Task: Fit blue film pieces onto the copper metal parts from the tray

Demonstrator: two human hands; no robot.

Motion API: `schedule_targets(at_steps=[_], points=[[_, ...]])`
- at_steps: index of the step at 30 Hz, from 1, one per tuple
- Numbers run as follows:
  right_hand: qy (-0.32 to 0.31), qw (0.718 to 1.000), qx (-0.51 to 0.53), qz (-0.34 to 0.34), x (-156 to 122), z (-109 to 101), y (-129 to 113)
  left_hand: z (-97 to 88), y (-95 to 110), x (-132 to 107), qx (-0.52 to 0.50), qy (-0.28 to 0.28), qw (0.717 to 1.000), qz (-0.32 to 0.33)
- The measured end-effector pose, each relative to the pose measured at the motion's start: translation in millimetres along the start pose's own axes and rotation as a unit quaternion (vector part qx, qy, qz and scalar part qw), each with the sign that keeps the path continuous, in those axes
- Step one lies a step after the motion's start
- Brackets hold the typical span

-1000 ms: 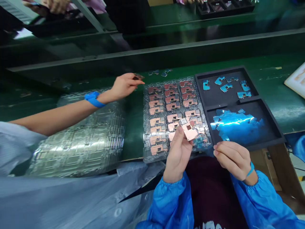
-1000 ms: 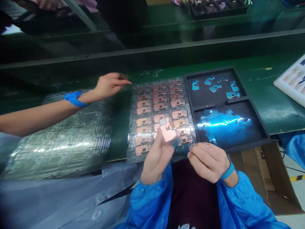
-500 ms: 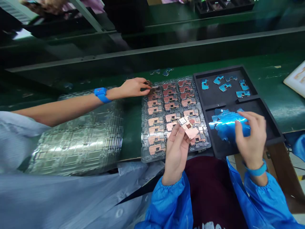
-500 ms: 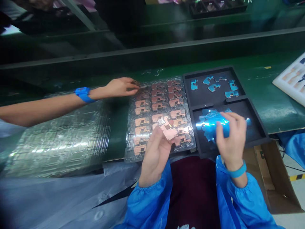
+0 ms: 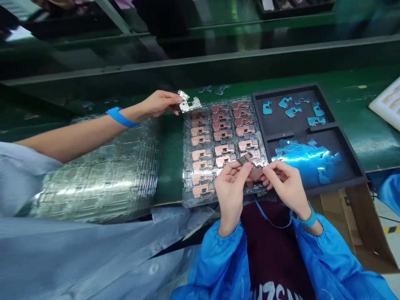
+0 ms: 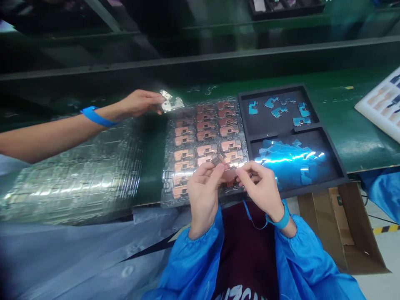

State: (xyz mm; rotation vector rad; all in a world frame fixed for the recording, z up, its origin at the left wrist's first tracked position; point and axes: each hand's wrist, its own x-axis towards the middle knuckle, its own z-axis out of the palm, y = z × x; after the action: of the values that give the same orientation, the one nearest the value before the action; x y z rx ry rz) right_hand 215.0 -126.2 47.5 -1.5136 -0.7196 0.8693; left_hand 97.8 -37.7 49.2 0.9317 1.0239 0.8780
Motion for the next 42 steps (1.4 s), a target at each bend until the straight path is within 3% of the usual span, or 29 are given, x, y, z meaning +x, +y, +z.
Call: schedule_targets(at_steps=[8,15,19,22,24,28,32,38,42], points=[[0.016,1.0,-0.003,-0.006,0,5,-2,0.5,1,0,-0.047,-0.009,0.998,-0.041],[0.04,0.995,-0.062,-0.069,-6,10,4,4.2,2,-9,-0.061,0.008,0.998,-0.019],[0.008,0.992,-0.058,-0.111,-7,6,6,-10.3,27,-3,0.007,-0.003,1.0,0.018],[-0.022,0.991,-0.042,-0.123,-6,-8,5,-29.7,56,21,0.062,0.03,0.994,0.083],[-0.009,0.993,-0.039,-0.113,-4,-18,6,-40.5,71,41,0.029,0.054,0.994,0.095],[0.021,0.993,-0.07,-0.092,1,-24,6,-44.7,79,67,-0.165,0.073,0.984,0.003],[-0.032,0.977,-0.129,-0.166,7,-1,-9,-30.5,72,60,-0.307,0.124,0.937,-0.114],[-0.123,0.922,-0.191,-0.315,19,42,-33,-21.3,68,35,-0.406,0.132,0.88,-0.21],[-0.109,0.878,-0.286,-0.368,22,54,-35,-23.7,63,31,-0.412,0.123,0.88,-0.203]])
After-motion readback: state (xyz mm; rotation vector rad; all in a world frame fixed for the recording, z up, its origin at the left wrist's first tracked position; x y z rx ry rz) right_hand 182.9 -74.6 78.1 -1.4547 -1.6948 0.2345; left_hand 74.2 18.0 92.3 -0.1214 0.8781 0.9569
